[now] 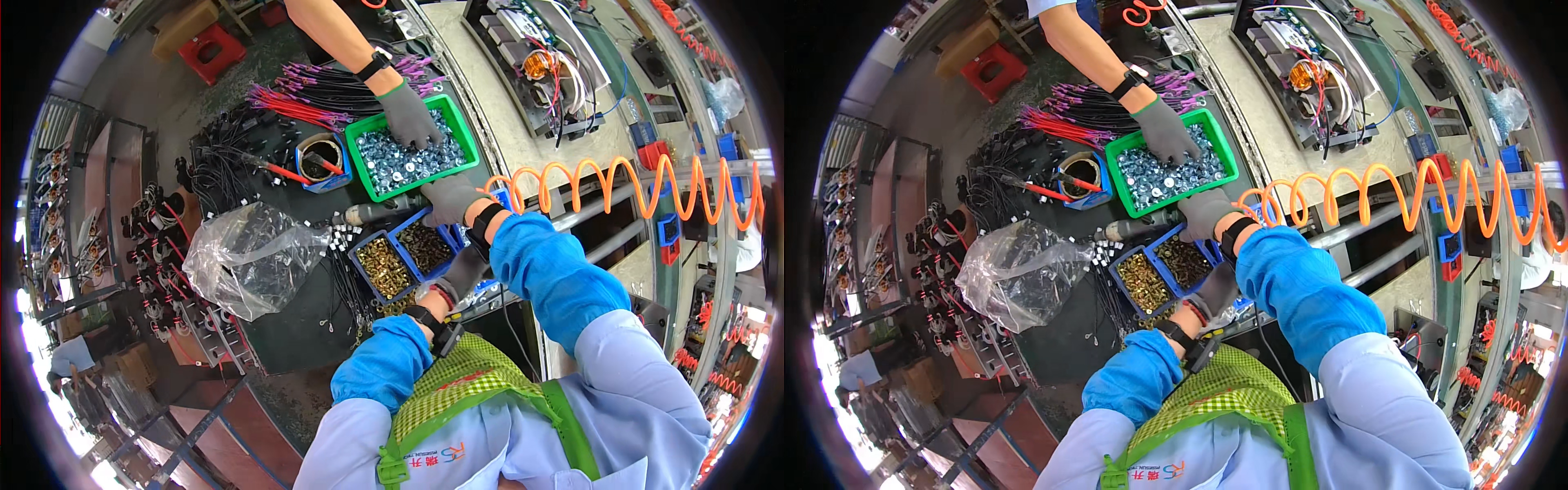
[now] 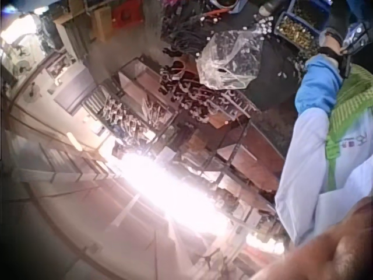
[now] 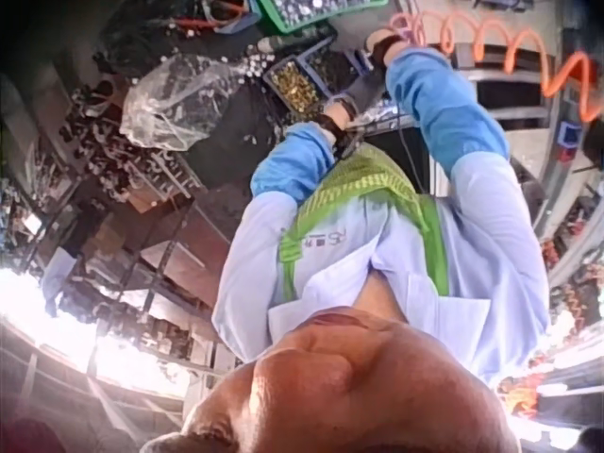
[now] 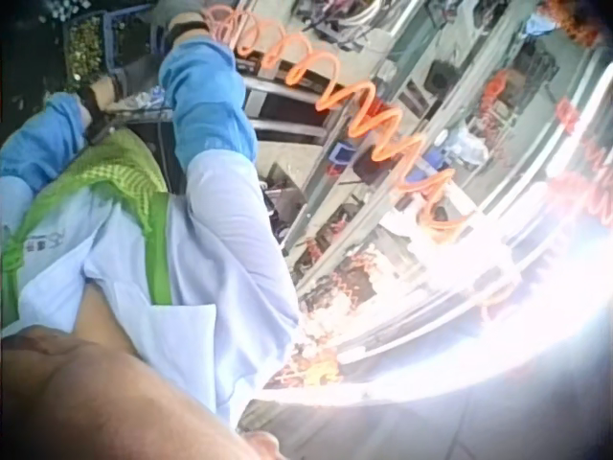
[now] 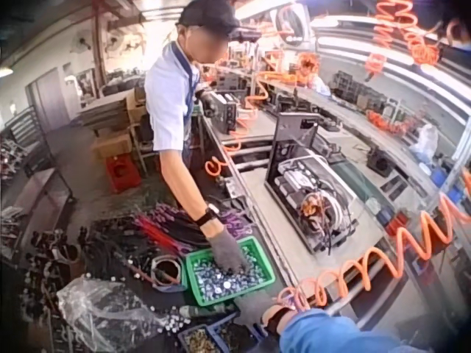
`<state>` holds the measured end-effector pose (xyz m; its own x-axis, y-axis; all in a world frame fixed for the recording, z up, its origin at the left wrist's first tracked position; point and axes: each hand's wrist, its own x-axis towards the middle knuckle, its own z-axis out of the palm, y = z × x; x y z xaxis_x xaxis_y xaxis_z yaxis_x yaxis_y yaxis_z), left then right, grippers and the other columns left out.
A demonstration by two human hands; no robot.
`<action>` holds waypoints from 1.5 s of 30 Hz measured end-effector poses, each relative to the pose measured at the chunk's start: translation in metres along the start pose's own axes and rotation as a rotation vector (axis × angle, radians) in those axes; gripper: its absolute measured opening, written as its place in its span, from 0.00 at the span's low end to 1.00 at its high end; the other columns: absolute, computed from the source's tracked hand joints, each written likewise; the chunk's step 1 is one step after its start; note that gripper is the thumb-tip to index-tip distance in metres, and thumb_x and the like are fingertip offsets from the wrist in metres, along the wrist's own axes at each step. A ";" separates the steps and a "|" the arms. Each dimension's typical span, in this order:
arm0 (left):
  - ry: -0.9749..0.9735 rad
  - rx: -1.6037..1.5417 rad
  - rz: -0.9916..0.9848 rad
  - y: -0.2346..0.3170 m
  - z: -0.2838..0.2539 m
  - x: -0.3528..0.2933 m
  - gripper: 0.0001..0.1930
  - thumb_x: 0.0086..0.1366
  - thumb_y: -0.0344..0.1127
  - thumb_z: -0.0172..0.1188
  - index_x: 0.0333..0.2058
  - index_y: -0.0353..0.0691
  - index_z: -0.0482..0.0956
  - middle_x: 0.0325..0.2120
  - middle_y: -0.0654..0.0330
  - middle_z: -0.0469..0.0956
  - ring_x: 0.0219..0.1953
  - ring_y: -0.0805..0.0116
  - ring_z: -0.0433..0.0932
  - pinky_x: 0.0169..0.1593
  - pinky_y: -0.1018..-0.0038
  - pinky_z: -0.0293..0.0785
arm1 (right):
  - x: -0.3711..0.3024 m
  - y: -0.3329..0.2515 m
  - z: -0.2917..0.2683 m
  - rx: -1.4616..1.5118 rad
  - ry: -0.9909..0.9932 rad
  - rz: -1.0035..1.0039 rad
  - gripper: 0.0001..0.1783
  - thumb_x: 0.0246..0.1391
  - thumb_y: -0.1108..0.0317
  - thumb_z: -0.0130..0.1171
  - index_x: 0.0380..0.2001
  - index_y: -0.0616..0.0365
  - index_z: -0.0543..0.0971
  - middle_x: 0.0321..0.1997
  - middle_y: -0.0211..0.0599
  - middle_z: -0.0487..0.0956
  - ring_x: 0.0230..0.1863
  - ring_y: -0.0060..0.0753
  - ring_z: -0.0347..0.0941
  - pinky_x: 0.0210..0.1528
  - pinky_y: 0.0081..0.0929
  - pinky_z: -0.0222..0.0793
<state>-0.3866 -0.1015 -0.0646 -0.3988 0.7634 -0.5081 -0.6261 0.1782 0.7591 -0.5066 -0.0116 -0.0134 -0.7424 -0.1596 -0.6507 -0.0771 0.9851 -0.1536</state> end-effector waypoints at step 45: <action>-0.719 0.324 -0.763 -0.155 0.373 -0.100 0.21 0.67 0.57 0.50 0.34 0.45 0.77 0.18 0.66 0.71 0.16 0.73 0.66 0.20 0.79 0.60 | -0.631 -0.105 0.347 0.942 0.461 1.215 0.41 0.44 0.53 0.69 0.60 0.56 0.66 0.55 0.50 0.74 0.53 0.50 0.74 0.56 0.44 0.68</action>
<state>0.0004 0.0259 0.0199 0.5684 0.5480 -0.6136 -0.2941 0.8319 0.4706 0.2009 -0.0365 0.1550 -0.1962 0.8544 -0.4811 0.9683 0.0915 -0.2324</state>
